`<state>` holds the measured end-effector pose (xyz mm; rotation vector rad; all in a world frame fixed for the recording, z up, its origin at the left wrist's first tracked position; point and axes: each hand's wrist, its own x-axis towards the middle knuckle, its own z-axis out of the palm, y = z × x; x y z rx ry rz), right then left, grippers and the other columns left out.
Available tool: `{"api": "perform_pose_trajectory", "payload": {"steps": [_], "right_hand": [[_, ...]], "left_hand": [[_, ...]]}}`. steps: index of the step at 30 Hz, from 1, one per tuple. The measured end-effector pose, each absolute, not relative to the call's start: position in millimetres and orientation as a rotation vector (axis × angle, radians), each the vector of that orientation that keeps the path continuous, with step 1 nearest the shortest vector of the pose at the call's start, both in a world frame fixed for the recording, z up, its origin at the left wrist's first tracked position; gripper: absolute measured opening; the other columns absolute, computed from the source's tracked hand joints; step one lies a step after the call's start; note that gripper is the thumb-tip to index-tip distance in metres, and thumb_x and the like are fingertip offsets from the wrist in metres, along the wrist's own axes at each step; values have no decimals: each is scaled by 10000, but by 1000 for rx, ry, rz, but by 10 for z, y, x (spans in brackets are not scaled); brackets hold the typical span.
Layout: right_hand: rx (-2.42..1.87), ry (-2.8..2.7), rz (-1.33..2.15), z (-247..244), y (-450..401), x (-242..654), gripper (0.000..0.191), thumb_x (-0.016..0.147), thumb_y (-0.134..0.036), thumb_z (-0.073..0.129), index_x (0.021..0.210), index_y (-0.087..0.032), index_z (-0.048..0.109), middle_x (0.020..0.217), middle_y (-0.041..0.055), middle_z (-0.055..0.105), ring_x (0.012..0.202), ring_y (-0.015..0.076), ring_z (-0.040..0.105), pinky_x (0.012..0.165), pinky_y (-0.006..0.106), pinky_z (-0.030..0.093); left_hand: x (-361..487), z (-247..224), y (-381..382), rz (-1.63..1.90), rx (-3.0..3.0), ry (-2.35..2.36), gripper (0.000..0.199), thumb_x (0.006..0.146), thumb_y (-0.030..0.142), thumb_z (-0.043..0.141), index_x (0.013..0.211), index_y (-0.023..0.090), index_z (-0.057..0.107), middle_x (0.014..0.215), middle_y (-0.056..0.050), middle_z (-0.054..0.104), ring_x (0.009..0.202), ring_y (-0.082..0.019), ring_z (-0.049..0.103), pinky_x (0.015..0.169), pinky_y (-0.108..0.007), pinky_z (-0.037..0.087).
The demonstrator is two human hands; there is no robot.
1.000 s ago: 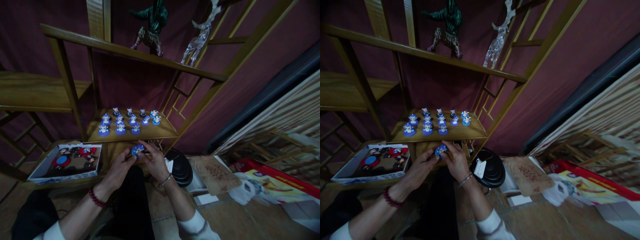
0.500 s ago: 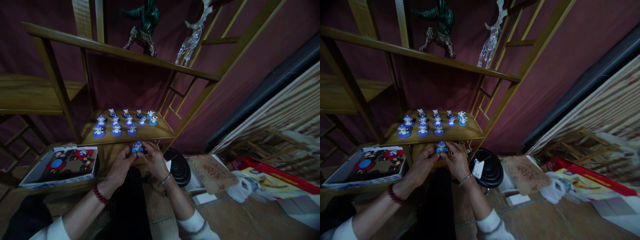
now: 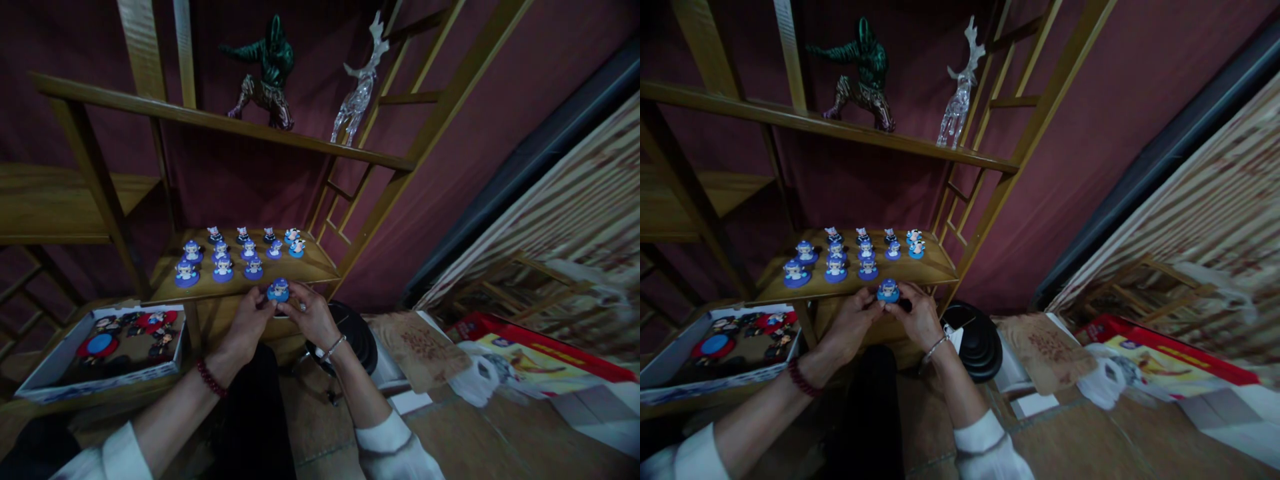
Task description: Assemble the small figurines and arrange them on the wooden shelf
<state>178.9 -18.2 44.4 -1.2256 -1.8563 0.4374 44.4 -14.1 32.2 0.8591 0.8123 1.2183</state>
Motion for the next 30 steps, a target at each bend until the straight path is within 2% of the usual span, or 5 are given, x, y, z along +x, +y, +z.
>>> {"api": "perform_pose_trajectory", "payload": {"steps": [12, 20, 24, 26, 30], "right_hand": [[-1153, -1764, 606, 342, 162, 1997, 297, 705, -260, 631, 991, -191, 593, 946, 37, 635, 842, 155, 602, 784, 286, 479], [-1204, -1761, 557, 327, 422, 2066, 273, 692, -313, 638, 927, -177, 607, 899, 38, 647, 814, 158, 595, 763, 295, 464], [-1259, -1770, 521, 327, 509, 2083, 290, 670, -301, 650, 926, -171, 617, 872, 39, 645, 791, 160, 583, 745, 297, 461], [-1283, -1771, 519, 313, 544, 2093, 306, 662, -293, 653, 946, -182, 620, 869, 33, 647, 792, 161, 580, 749, 297, 459], [-1311, -1781, 483, 274, 600, 2102, 308, 658, -275, 650, 955, -196, 626, 847, 27, 641, 786, 161, 573, 740, 293, 459]], "left_hand": [[621, 391, 58, 1230, 1002, 787, 223, 709, 160, 560, 928, 131, 589, 937, -75, 647, 853, -150, 594, 838, -323, 446], [659, 352, 44, 1174, 1165, 988, 425, 759, 105, 461, 1182, 140, 486, 958, -80, 638, 726, -118, 614, 740, -284, 500], [685, 210, 107, 1200, 1341, 1048, 489, 751, 78, 425, 1229, 174, 450, 1226, -104, 515, 796, -128, 614, 637, -241, 516], [693, 148, 138, 1237, 1439, 1042, 513, 736, 59, 419, 1227, 202, 460, 1331, -80, 421, 857, -132, 606, 682, -247, 519], [683, 96, 172, 1240, 1601, 1108, 539, 721, 52, 434, 1228, 230, 475, 1344, -46, 418, 957, -151, 583, 850, -300, 478]]}}
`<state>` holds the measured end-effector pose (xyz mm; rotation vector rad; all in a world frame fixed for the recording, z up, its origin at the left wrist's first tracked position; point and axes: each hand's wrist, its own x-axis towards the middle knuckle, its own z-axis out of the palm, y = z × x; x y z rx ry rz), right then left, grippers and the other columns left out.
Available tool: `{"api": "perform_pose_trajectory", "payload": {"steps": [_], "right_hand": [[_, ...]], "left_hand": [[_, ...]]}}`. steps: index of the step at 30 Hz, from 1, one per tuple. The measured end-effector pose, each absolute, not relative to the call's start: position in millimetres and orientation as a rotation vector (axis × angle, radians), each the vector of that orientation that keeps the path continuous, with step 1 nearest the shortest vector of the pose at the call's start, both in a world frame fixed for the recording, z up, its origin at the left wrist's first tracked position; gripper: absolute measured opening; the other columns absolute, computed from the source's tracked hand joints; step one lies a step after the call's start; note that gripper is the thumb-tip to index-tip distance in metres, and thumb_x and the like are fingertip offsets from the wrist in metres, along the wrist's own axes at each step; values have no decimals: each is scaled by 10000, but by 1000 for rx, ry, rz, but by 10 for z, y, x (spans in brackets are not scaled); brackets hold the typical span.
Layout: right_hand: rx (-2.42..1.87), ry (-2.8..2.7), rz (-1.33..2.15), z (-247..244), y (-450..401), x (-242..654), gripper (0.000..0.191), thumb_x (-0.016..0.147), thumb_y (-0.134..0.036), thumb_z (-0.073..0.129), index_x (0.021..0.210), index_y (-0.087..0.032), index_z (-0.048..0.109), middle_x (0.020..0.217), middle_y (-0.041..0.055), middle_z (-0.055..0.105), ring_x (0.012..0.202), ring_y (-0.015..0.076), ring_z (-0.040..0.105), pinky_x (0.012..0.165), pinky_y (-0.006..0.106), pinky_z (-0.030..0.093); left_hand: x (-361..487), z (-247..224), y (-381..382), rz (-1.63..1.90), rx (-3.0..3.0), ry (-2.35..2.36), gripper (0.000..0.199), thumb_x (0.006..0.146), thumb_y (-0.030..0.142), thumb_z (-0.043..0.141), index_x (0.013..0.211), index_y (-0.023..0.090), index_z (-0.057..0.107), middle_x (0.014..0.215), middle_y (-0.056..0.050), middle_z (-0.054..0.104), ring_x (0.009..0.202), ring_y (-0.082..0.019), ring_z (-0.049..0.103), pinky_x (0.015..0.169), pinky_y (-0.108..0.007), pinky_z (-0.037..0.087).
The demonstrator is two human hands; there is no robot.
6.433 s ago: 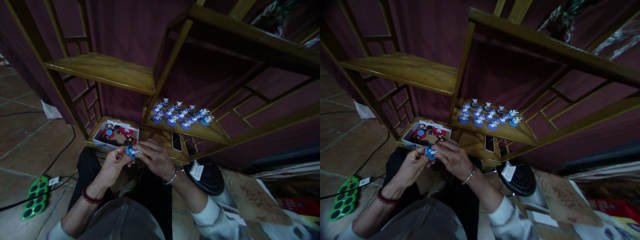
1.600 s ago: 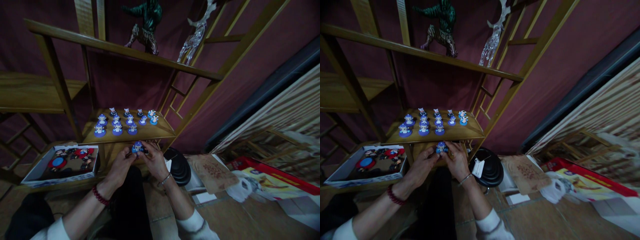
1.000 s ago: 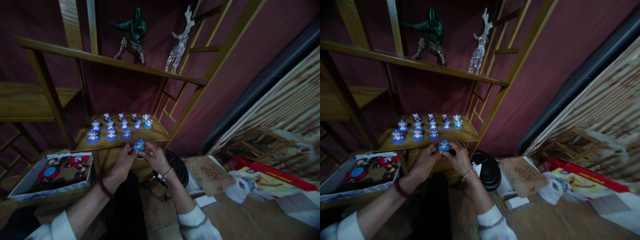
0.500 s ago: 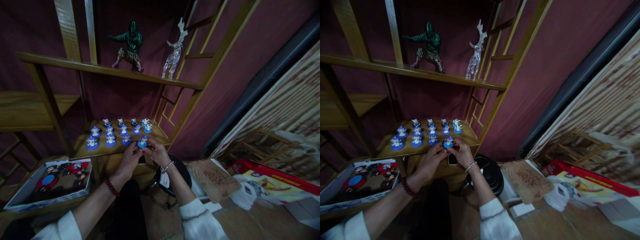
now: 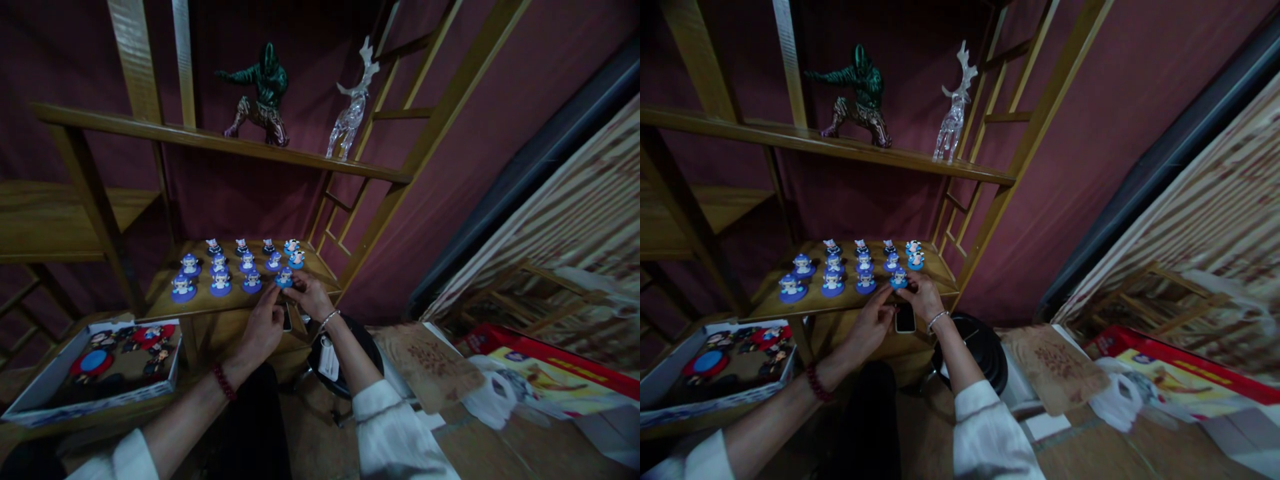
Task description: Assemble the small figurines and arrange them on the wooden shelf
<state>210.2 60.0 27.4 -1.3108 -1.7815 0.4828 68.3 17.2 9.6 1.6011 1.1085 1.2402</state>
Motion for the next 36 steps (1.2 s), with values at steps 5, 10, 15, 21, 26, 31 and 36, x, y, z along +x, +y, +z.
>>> {"api": "perform_pose_trajectory", "payload": {"steps": [5, 10, 15, 21, 26, 31, 36], "right_hand": [[-1399, -1794, 399, 268, 637, 2088, 351, 653, -259, 652, 992, -175, 619, 848, 37, 614, 766, 154, 553, 734, 294, 455], [-1425, -1825, 433, 304, 655, 2065, 316, 663, -276, 648, 964, -181, 623, 824, 23, 619, 771, 151, 555, 750, 297, 451], [-1387, -1847, 427, 306, 676, 2059, 256, 666, -300, 645, 903, -203, 630, 796, 4, 629, 773, 149, 564, 740, 284, 454], [-1417, -1885, 416, 325, 682, 2076, 230, 663, -293, 639, 874, -201, 623, 767, -9, 624, 749, 140, 561, 707, 264, 451], [-1413, -1930, 361, 360, 663, 2068, 188, 683, -271, 620, 857, -199, 614, 790, 4, 626, 770, 145, 557, 723, 266, 443], [-1422, -1983, 315, 392, 648, 2052, 191, 701, -264, 600, 876, -189, 611, 832, 23, 629, 795, 154, 554, 742, 281, 437], [-1415, -1973, 371, 401, 649, 2051, 216, 707, -270, 597, 904, -184, 608, 840, 25, 631, 789, 150, 568, 741, 277, 446]], "left_hand": [[660, 119, 180, 1240, 1710, 1154, 559, 701, 38, 441, 1229, 215, 483, 1334, -39, 435, 1147, -170, 472, 969, -311, 393], [649, 144, 189, 1195, 1732, 1166, 564, 720, 47, 418, 1261, 203, 441, 1365, -42, 395, 1140, -162, 479, 960, -293, 397], [649, 162, 193, 1148, 1695, 1196, 530, 730, 58, 412, 1248, 162, 452, 1380, -86, 363, 1026, -160, 554, 897, -291, 446], [659, 121, 204, 1204, 1665, 1191, 531, 704, 56, 457, 1212, 206, 496, 1335, -63, 429, 1017, -169, 553, 875, -300, 462], [663, 112, 197, 1195, 1639, 1161, 512, 720, 69, 432, 1216, 184, 485, 1372, -88, 370, 835, -137, 600, 841, -322, 482], [652, 126, 185, 1199, 1635, 1155, 506, 715, 57, 428, 1199, 186, 497, 1371, -79, 371, 915, -153, 584, 839, -316, 482], [647, 132, 189, 1233, 1650, 1156, 492, 709, 54, 448, 1176, 192, 523, 1338, -67, 416, 1061, -184, 526, 858, -292, 469]]}}
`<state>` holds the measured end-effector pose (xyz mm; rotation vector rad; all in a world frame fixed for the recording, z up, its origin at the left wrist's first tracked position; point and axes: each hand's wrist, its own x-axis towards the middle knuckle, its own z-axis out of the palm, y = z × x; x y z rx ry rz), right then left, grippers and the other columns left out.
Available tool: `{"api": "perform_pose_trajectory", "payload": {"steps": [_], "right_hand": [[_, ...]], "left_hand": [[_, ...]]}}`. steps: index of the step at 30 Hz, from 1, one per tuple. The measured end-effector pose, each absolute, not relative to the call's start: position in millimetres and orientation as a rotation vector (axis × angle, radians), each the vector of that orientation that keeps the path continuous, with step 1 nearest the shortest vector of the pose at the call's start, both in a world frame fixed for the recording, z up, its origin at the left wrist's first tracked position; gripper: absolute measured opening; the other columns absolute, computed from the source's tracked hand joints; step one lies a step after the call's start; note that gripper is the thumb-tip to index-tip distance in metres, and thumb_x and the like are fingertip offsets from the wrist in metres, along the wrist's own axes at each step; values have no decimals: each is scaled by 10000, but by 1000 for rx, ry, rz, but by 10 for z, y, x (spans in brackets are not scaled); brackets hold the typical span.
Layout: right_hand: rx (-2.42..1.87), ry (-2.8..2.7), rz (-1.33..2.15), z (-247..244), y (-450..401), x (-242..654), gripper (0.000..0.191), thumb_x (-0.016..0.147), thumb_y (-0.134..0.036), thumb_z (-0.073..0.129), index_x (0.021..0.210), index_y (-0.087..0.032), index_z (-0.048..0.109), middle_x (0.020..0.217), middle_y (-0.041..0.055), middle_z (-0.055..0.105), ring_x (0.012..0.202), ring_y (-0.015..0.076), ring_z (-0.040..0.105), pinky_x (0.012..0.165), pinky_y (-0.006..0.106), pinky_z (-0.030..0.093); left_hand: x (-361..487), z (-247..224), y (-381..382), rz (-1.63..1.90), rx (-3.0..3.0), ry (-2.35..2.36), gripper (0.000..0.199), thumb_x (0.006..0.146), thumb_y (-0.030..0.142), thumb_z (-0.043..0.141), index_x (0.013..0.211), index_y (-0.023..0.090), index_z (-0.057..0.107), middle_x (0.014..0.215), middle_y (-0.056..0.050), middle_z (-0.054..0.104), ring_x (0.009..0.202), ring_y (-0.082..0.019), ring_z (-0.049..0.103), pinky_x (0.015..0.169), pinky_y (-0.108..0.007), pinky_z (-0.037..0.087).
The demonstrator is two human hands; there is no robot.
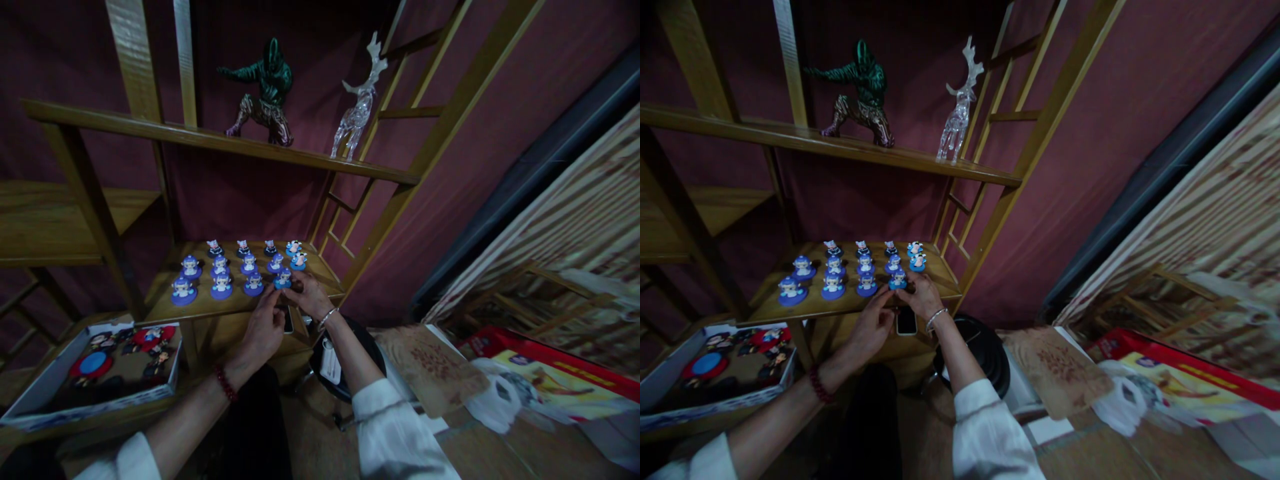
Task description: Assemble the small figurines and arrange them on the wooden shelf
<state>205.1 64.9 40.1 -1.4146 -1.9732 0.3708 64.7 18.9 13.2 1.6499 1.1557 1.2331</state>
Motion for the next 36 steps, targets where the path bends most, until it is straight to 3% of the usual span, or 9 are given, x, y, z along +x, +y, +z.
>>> {"api": "perform_pose_trajectory", "payload": {"steps": [3, 8, 12, 17, 21, 28, 36], "right_hand": [[-1350, -1975, 493, 393, 660, 2091, 252, 708, -285, 598, 937, -180, 600, 841, 21, 635, 786, 148, 584, 752, 283, 459], [-1183, -1815, 714, 445, 770, 2237, 433, 741, -305, 568, 1149, -183, 495, 1042, 71, 618, 917, 146, 591, 844, 314, 455], [-1148, -1759, 659, 597, 966, 2299, 373, 737, -272, 576, 1097, -178, 548, 1046, 91, 625, 917, 146, 596, 842, 315, 466], [-1223, -1942, 541, 826, 1215, 2231, 359, 707, -191, 596, 1066, -191, 601, 1017, 57, 647, 899, 142, 591, 788, 277, 473], [-1378, -2167, 349, 975, 1347, 2133, 363, 652, -229, 672, 1013, -258, 648, 902, 0, 680, 789, 149, 596, 735, 273, 462], [-1462, -2387, 338, 1089, 1467, 1958, 406, 605, -229, 709, 1000, -310, 660, 965, -22, 677, 888, 192, 602, 764, 267, 436], [-1516, -2480, 314, 1129, 1480, 1887, 331, 602, -203, 695, 921, -293, 698, 709, -38, 670, 645, 127, 582, 619, 211, 406]], "left_hand": [[650, 133, 197, 1234, 1653, 1154, 486, 711, 55, 452, 1173, 187, 527, 1326, -73, 430, 1066, -187, 524, 879, -302, 458], [657, 98, 207, 1232, 1625, 1132, 500, 722, 65, 444, 1205, 185, 493, 1354, -87, 392, 949, -158, 581, 868, -311, 468], [659, 55, 206, 1220, 1600, 1103, 498, 735, 79, 426, 1225, 164, 463, 1398, -121, 314, 826, -131, 609, 851, -340, 481], [649, 33, 203, 1239, 1591, 1090, 514, 732, 79, 420, 1238, 161, 449, 1403, -129, 305, 816, -134, 609, 834, -354, 492], [630, 13, 208, 1278, 1617, 1108, 541, 711, 67, 433, 1235, 199, 467, 1349, -85, 405, 963, -164, 578, 860, -334, 481], [620, -27, 219, 1295, 1666, 1143, 516, 714, 69, 435, 1217, 169, 492, 1329, -93, 433, 1183, -196, 438, 968, -347, 400], [624, -37, 225, 1300, 1696, 1135, 505, 733, 74, 407, 1229, 142, 475, 1352, -98, 403, 1250, -185, 354, 1038, -359, 313]]}}
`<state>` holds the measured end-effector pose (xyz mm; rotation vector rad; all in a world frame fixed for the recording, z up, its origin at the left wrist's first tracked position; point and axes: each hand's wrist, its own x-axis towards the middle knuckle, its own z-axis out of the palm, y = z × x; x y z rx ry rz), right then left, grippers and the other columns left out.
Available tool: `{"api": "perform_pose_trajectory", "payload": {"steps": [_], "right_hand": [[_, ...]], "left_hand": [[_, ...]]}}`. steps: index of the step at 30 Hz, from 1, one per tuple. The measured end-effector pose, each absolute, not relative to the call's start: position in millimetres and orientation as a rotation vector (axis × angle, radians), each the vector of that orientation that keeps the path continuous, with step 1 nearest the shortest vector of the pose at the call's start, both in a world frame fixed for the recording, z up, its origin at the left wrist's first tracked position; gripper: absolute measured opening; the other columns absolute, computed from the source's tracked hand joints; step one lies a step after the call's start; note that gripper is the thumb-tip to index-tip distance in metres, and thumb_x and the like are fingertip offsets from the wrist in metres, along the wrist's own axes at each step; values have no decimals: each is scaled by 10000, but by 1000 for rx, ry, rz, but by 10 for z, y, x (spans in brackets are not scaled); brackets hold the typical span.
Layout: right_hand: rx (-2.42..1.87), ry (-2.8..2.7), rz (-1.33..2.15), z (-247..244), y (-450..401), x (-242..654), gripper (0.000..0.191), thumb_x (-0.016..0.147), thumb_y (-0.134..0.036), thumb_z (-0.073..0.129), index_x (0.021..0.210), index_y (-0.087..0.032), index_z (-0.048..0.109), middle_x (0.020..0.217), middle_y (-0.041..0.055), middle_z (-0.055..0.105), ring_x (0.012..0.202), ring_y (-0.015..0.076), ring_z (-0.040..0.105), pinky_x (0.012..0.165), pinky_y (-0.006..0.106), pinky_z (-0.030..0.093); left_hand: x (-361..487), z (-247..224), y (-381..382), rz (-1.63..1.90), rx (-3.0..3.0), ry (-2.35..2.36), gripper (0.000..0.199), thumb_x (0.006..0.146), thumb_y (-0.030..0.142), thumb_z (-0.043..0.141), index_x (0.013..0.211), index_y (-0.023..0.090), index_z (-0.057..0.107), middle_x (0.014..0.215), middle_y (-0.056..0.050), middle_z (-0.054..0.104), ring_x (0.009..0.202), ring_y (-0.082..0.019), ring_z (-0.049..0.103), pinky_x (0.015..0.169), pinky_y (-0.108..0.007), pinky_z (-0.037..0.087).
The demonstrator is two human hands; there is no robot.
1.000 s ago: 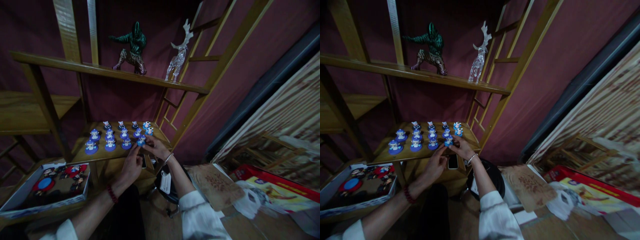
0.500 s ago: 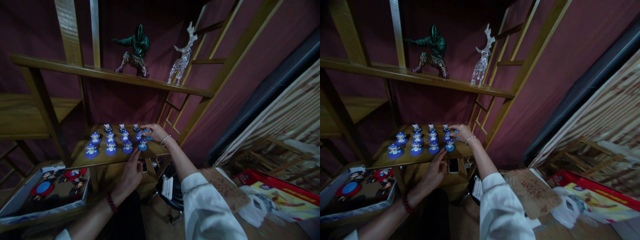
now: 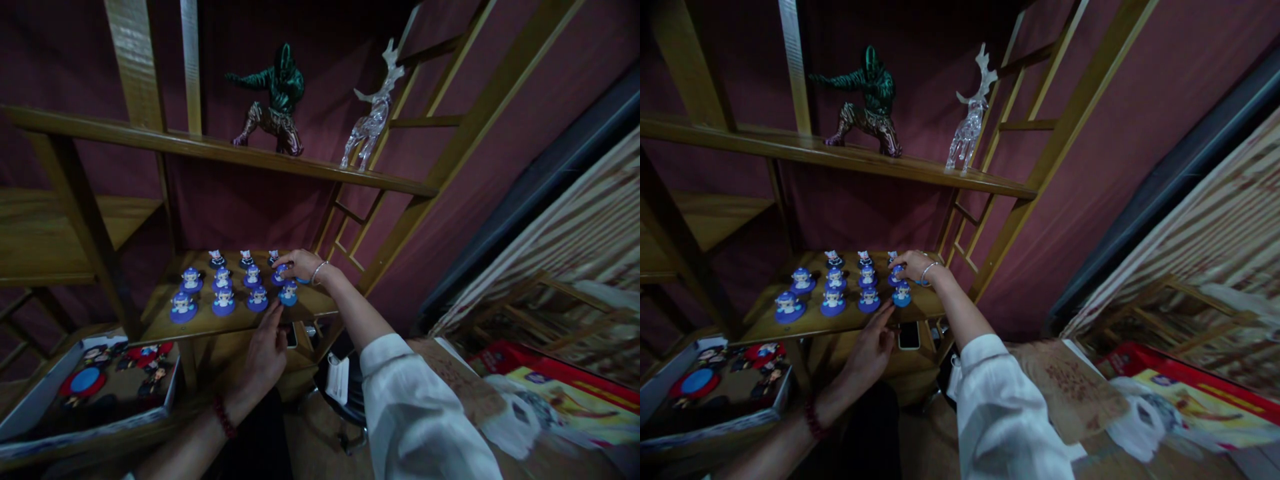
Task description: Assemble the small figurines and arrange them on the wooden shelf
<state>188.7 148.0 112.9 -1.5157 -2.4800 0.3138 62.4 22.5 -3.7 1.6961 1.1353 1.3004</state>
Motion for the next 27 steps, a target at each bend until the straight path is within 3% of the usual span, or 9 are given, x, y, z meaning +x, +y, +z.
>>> {"api": "perform_pose_trajectory", "payload": {"steps": [12, 20, 27], "right_hand": [[-1493, -2456, 310, 1105, 1519, 1871, 287, 624, -186, 678, 895, -278, 706, 632, -41, 652, 614, 121, 565, 612, 213, 396], [-1538, -2446, 318, 1091, 1538, 1850, 303, 618, -187, 690, 907, -278, 701, 692, -31, 668, 653, 136, 585, 641, 219, 405], [-1610, -2542, 271, 1142, 1496, 1843, 352, 664, -232, 658, 1016, -244, 654, 852, -13, 680, 762, 127, 600, 689, 195, 418]], "left_hand": [[640, -62, 219, 1291, 1656, 1101, 520, 738, 75, 388, 1248, 153, 456, 1373, -94, 371, 1225, -194, 388, 986, -350, 387], [627, -53, 220, 1288, 1745, 1164, 508, 742, 72, 386, 1242, 125, 458, 1353, -106, 399, 1254, -176, 348, 1048, -342, 299], [632, -40, 218, 1297, 1803, 1171, 526, 739, 61, 373, 1254, 140, 444, 1349, -95, 407, 1248, -168, 359, 1052, -352, 295]]}}
